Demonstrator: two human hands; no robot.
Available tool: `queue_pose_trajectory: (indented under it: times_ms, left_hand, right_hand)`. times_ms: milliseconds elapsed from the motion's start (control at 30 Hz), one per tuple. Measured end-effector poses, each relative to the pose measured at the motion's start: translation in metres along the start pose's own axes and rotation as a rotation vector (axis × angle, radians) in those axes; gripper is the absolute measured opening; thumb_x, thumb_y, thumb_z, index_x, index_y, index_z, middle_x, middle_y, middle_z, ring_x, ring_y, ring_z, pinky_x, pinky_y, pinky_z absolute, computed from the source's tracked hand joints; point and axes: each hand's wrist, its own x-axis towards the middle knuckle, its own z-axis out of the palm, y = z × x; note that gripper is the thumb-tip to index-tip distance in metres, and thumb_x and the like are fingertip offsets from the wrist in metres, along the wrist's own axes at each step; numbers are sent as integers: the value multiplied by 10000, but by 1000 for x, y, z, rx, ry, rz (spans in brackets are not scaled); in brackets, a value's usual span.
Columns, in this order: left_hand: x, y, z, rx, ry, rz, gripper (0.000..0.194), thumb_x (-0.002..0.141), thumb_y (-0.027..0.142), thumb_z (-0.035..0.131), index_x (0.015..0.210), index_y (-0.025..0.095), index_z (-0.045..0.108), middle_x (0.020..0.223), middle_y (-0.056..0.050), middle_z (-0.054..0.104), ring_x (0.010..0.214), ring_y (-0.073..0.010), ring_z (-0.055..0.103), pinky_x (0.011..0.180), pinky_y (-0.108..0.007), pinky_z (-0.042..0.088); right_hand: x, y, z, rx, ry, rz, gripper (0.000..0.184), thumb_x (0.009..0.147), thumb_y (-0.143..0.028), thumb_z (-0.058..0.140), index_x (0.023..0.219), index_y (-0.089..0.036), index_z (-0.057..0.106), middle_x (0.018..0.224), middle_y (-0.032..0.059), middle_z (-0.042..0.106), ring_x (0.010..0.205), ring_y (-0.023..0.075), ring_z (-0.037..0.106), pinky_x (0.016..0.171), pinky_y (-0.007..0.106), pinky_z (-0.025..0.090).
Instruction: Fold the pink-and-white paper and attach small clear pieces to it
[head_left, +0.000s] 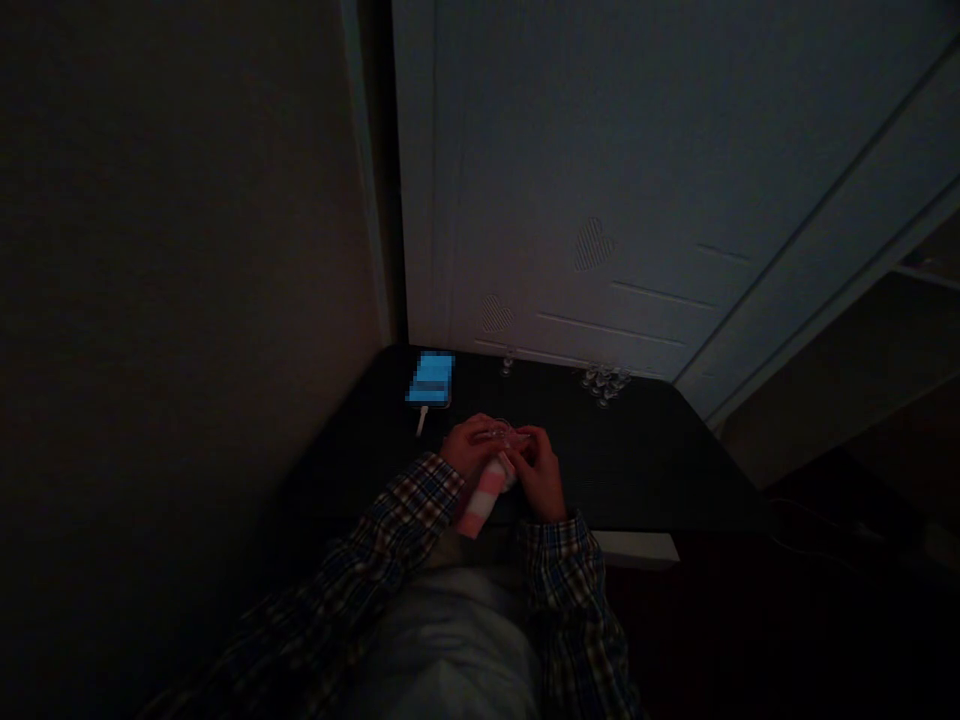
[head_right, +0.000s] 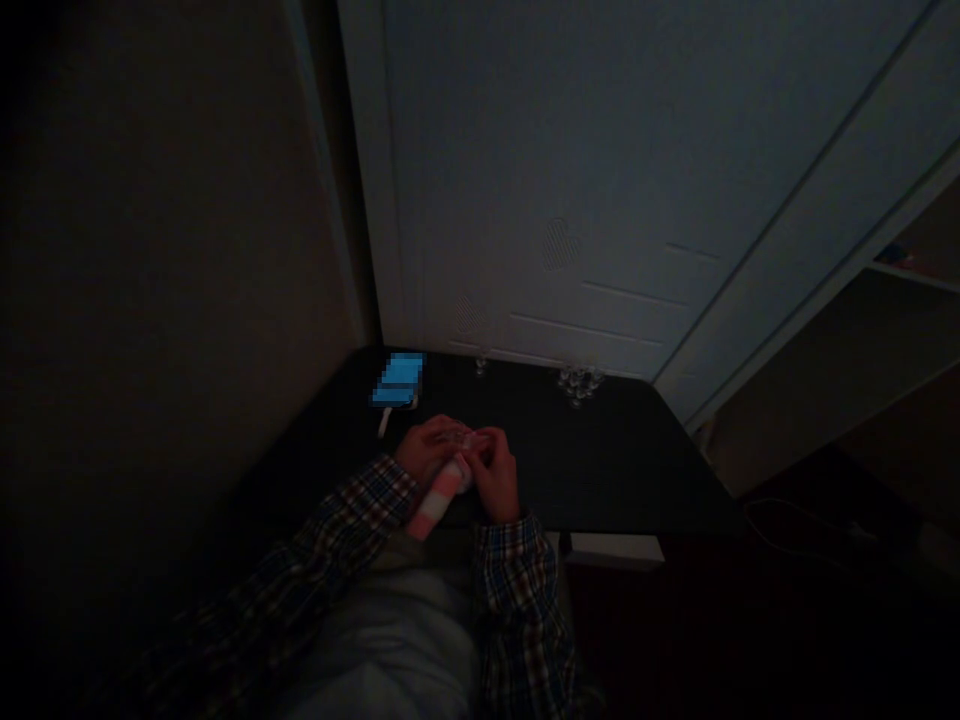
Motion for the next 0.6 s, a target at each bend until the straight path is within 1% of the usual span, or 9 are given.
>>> queue_pose_trajectory:
  times_ms: [67, 167, 267, 400, 600]
  left_hand:
    - [1, 0, -2, 37, 6, 6, 182, 601, 246, 658, 771, 181, 668, 853, -39, 590, 866, -180, 559, 824, -337, 438]
    - [2, 2, -3, 66, 4, -9, 185, 587, 232, 662, 763, 175, 669, 838, -42, 596, 847, -179, 557, 803, -332, 441]
    - [1, 4, -2, 30, -21, -41, 192, 584, 224, 659, 768, 171, 655, 805, -29, 600, 804, -170, 567, 775, -328, 451]
    - [0, 1, 1, -76, -8, -62, 191, 589, 240, 662, 761, 163, 629, 783, -21, 609, 783, -165, 575, 771, -330, 451]
    - [1, -4, 0, -187, 19, -97, 233, 625, 304, 650, 800, 153, 617, 818, -36, 614, 787, -165, 572, 763, -333, 452]
  right_hand:
    - [0, -1, 1, 17, 9, -10, 296, 730, -324, 567, 992, -202, 502, 818, 14, 601, 681, 132, 559, 604, 239, 451]
    - [1, -2, 2, 1, 5, -26, 292, 729, -331, 569, 983, -196, 517, 861, 26, 605, 708, 135, 559, 635, 251, 457]
    - [2, -2, 2, -30, -36, -37, 287, 745, -337, 552, 999, -204, 538, 871, 26, 612, 719, 141, 560, 651, 259, 455]
    - [2, -1, 3, -11, -108, -58, 222, 778, -325, 506, 967, -222, 561, 889, 12, 613, 752, 145, 571, 684, 259, 452]
    - [1, -6, 0, 33, -53, -59, 175, 802, -286, 457, 916, -206, 563, 904, 22, 607, 781, 153, 564, 682, 257, 444]
